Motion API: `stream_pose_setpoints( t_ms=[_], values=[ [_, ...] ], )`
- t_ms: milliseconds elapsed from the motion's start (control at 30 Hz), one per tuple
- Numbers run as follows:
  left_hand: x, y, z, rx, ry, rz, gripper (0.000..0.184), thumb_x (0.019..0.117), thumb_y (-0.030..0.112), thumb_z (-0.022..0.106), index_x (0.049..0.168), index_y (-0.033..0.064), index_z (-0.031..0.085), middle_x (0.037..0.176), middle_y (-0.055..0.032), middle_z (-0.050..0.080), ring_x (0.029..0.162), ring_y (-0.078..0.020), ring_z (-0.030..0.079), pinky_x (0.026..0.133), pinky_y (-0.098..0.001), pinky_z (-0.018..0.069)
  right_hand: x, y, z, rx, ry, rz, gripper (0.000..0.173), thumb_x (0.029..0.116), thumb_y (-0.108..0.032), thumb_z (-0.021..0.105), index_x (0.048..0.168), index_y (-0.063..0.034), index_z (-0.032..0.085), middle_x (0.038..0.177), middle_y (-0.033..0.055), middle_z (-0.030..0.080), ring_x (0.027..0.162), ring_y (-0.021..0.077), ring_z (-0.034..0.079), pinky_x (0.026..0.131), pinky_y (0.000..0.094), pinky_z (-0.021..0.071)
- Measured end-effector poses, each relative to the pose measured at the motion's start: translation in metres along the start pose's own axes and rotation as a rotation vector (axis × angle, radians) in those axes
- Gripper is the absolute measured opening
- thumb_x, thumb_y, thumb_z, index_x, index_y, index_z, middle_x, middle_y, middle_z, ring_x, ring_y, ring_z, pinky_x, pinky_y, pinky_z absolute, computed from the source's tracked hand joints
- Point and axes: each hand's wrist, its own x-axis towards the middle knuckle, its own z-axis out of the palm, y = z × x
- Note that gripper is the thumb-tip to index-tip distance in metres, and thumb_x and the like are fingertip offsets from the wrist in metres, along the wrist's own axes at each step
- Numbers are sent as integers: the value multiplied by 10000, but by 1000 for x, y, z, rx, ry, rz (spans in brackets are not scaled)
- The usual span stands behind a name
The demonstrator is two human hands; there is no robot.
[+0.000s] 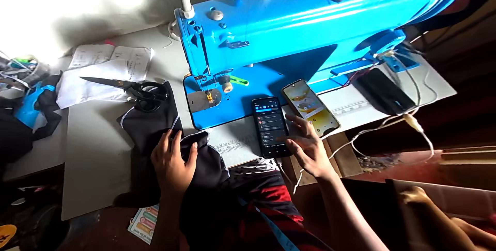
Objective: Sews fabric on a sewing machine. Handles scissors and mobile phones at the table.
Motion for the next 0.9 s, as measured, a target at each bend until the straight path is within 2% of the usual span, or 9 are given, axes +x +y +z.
stream_pose_setpoints(
  t_ms=[100, 167, 200, 300, 467, 567, 733, 800, 900],
  values=[
    [0, 0, -1, -8, -7, 0, 587, 994, 506, 510, 1316, 42, 669, 1416, -247, 588, 1328, -445, 541, 1093, -638, 363, 1, -1, 3, -98, 2, 36, 403, 1042, -337, 497, 992, -78, 801, 1444, 257, 545, 1412, 326, 458, 1184, 443, 348],
    [0, 0, -1, -9, -9, -2, 584, 994, 505, 509, 1315, 45, 671, 1412, -246, 592, 1323, -449, 544, 1092, -637, 364, 4, -5, 8, -182, 41, 89, 399, 1051, -330, 490, 1051, -66, 788, 1444, 253, 544, 1345, 330, 531, 1115, 424, 443],
    [0, 0, -1, -5, -6, -3, 584, 994, 507, 508, 1313, 46, 673, 1410, -243, 595, 1321, -446, 547, 1092, -636, 364, 6, -8, 11, -230, 70, 114, 397, 1055, -321, 489, 1082, -54, 781, 1440, 262, 548, 1326, 360, 551, 1091, 447, 466],
    [0, 0, 0, -4, -6, -3, 583, 996, 503, 507, 1320, 46, 669, 1415, -239, 593, 1329, -442, 541, 1097, -632, 360, 14, -16, 17, -301, 100, 203, 419, 1075, -314, 446, 1195, -45, 744, 1470, 264, 523, 1343, 424, 526, 1091, 516, 454],
    [0, 0, 0, -3, 4, -1, 580, 995, 507, 513, 1328, 58, 667, 1422, -232, 590, 1333, -428, 539, 1098, -615, 363, 11, -9, 7, -126, 118, 208, 499, 1096, -346, 346, 1289, -37, 687, 1479, 220, 523, 1396, 250, 496, 1147, 391, 418],
    [0, 0, 0, -7, 1, -4, 579, 996, 503, 511, 1326, 53, 666, 1425, -235, 586, 1337, -433, 534, 1103, -618, 358, 8, -5, 1, -18, 129, 188, 508, 1098, -341, 349, 1273, -6, 687, 1464, 206, 532, 1405, 198, 478, 1170, 343, 393],
    [-1, 0, 0, 0, 3, -6, 589, 996, 517, 504, 1327, 57, 665, 1425, -230, 588, 1341, -425, 533, 1103, -614, 356, 4, -2, -2, 87, 131, 167, 525, 1096, -359, 355, 1218, 6, 711, 1454, 179, 548, 1402, 176, 475, 1164, 319, 404],
    [-1, 0, 0, -6, 6, -6, 589, 997, 517, 504, 1329, 58, 665, 1422, -236, 588, 1341, -430, 532, 1101, -617, 357, 3, 0, -2, 156, 134, 136, 531, 1096, -368, 365, 1135, 10, 736, 1448, 177, 545, 1391, 172, 482, 1159, 325, 410],
    [-1, 0, 0, -10, 1, -7, 590, 1000, 515, 498, 1334, 55, 659, 1425, -242, 581, 1339, -437, 530, 1103, -624, 351, 1, 1, -6, 223, 101, 99, 507, 1085, -396, 424, 987, -59, 789, 1499, 153, 521, 1409, 167, 474, 1168, 339, 404]
  ],
)
